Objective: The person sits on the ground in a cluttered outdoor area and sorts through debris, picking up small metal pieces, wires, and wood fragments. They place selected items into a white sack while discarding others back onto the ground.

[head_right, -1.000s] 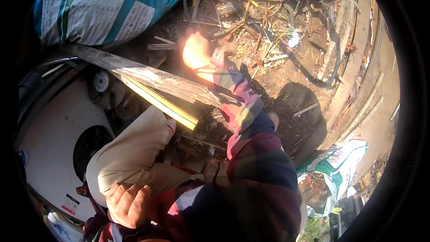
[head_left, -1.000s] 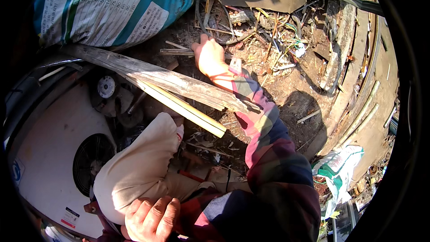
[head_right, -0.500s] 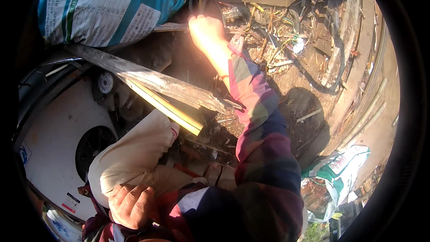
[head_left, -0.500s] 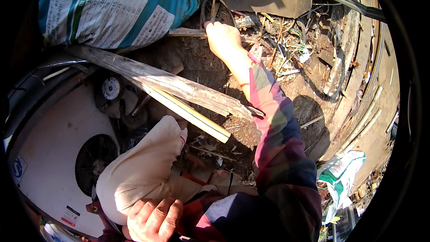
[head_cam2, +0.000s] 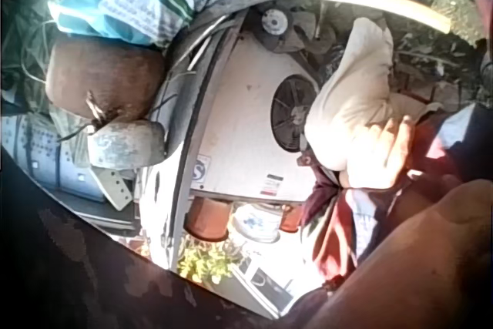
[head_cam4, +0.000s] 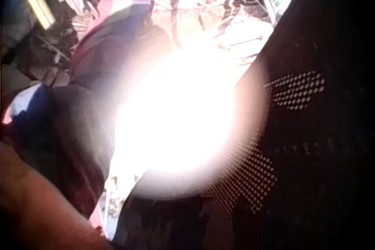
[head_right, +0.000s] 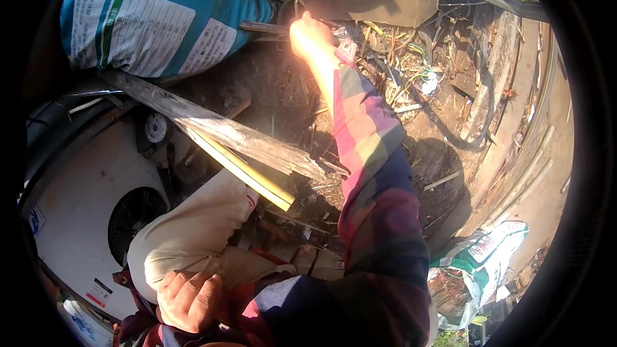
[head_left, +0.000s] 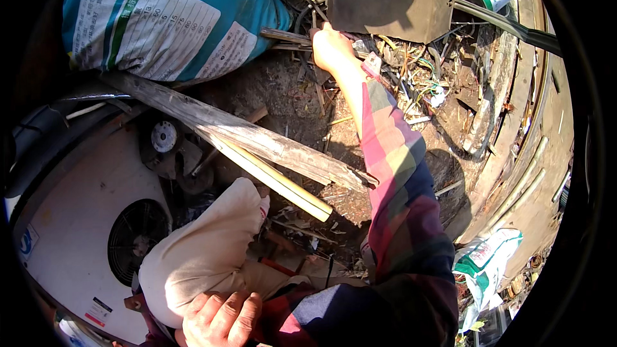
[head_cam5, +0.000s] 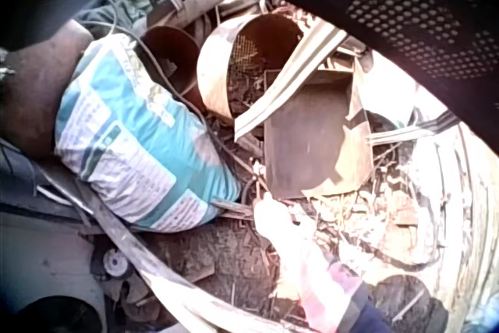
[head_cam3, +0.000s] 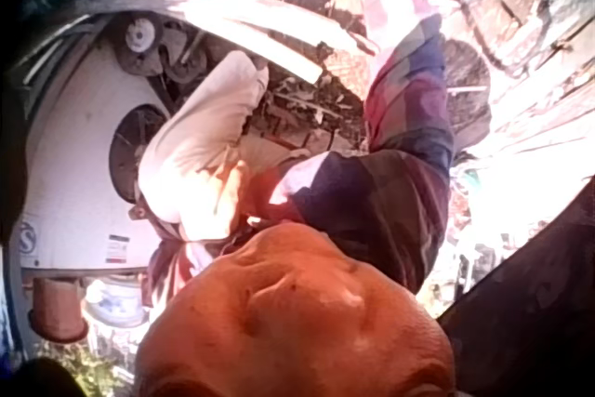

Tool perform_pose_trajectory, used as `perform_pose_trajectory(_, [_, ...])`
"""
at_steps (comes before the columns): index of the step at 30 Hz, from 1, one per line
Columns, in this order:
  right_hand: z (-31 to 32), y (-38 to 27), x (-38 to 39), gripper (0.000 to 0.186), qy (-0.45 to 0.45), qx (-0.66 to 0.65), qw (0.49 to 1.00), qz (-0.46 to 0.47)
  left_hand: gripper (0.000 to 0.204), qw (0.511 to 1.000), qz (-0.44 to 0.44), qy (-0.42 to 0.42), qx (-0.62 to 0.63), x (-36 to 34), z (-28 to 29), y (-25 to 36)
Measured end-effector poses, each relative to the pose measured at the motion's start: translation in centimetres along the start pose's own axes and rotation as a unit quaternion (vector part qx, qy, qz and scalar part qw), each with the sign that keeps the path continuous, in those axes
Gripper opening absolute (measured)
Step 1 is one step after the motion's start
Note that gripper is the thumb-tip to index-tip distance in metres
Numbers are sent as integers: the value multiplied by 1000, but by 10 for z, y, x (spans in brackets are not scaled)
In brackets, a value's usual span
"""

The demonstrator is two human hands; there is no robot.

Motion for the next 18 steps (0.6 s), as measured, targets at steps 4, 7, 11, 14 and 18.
perform_pose_trajectory(4, [-2,1,8,15,45,-21,998,32,28,1000,-3,-1,-1,6,0,2])
perform_pose_trajectory(7, [-10,5,20,13,64,-40,995,64,28,1000,-9,-1,5,9,1,1])
perform_pose_trajectory(11, [-6,8,67,14,59,-58,996,39,28,999,-31,15,5,15,3,2])
perform_pose_trajectory(14, [4,-5,104,21,67,-109,992,21,26,998,-33,48,-10,30,-4,6])
perform_pose_trajectory(18, [24,-14,136,27,116,-151,982,-14,26,994,-73,82,-21,51,-10,9])
Point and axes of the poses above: each hand's wrist, its own x-axis away from the middle knuckle, its own z-axis out of the back of the hand, y = z × x, the point moved 1 cm from there along -x, towards the middle knuckle, and after that the axes turned 12 degrees about -x, right-handed, at the moved point
